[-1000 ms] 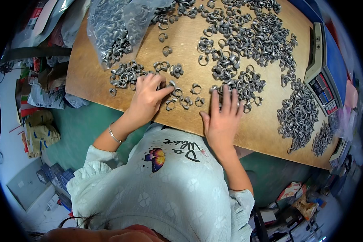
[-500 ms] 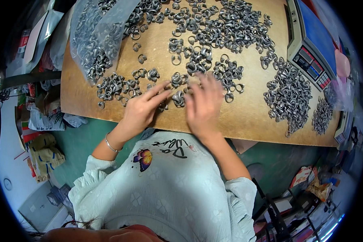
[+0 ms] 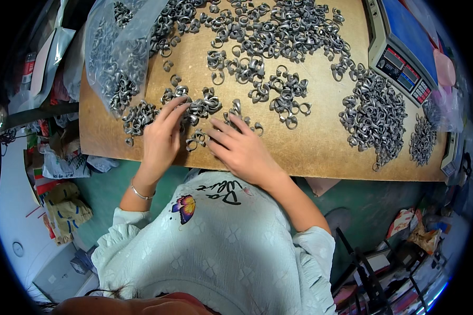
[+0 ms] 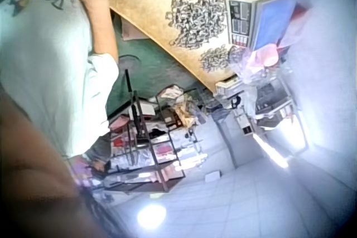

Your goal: The person sorts small metal rings on a wooden table by hand, taking them from a plastic bag and spreading them across the workspace near a digital scale.

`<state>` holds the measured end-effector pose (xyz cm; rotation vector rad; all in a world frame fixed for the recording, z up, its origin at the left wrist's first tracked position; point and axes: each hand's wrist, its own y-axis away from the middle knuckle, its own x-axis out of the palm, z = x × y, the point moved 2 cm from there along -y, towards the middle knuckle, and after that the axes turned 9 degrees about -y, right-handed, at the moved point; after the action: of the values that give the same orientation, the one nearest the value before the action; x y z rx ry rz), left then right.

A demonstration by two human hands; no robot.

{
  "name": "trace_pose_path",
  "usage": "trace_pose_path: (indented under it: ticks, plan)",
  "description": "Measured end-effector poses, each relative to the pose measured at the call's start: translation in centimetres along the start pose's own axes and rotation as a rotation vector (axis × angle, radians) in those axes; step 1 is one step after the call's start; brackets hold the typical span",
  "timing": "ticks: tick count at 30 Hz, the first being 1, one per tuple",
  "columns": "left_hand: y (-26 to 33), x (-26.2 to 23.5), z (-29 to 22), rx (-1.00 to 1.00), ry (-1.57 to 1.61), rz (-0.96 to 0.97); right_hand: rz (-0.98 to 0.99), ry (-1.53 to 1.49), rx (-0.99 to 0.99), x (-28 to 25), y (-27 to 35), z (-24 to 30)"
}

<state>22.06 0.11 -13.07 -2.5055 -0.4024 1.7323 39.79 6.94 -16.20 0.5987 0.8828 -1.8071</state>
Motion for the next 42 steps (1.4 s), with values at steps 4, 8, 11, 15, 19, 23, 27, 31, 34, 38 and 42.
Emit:
trace_pose_path:
  ticks: [4, 8, 11, 15, 19, 23, 27, 31, 34, 38, 42]
  plan:
    - [0.0, 0.7, -2.8, 0.230, 0.005, 0.246, -0.476, 0.137, 0.327, -2.9, 2.2, -1.7]
    - [0.2, 1.4, -2.9, 0.237, -0.014, 0.325, -0.396, 0.431, 0.693, -4.0, 3.4, -3.7]
    - [0.4, 0.7, -1.4, 0.174, -0.025, 0.289, -0.402, 0.244, 0.627, -4.1, 4.2, -3.9]
    - [0.9, 0.4, -1.1, 0.085, -0.017, 0.216, -0.542, 0.154, 0.573, -4.4, 5.8, -4.2]
    - [1.3, 1.3, -1.7, 0.194, 0.061, 0.087, -0.763, 0.015, 0.579, -4.6, 6.2, -4.9]
    - [2.4, 1.3, -3.7, 0.212, 0.052, 0.303, -0.968, -0.591, 0.767, -4.6, 6.2, -5.7]
    - [2.9, 2.0, -4.4, 0.278, 0.169, 0.297, -0.781, -0.333, 0.635, -4.7, 4.5, -4.3]
    - [3.7, 1.9, -3.2, 0.174, 0.289, 0.071, -0.448, 0.119, 0.477, -5.5, 3.0, -1.9]
    - [3.6, 1.2, -1.5, -0.014, 0.230, -0.049, -0.299, 0.147, 0.423, -4.4, 2.7, -1.6]
    - [3.9, 1.0, -0.6, -0.062, 0.176, -0.059, -0.568, -0.074, 0.502, -3.3, 3.9, -4.6]
    - [4.7, 0.9, -0.9, -0.126, 0.145, 0.015, -0.351, 0.130, 0.396, -3.9, 1.6, -1.1]
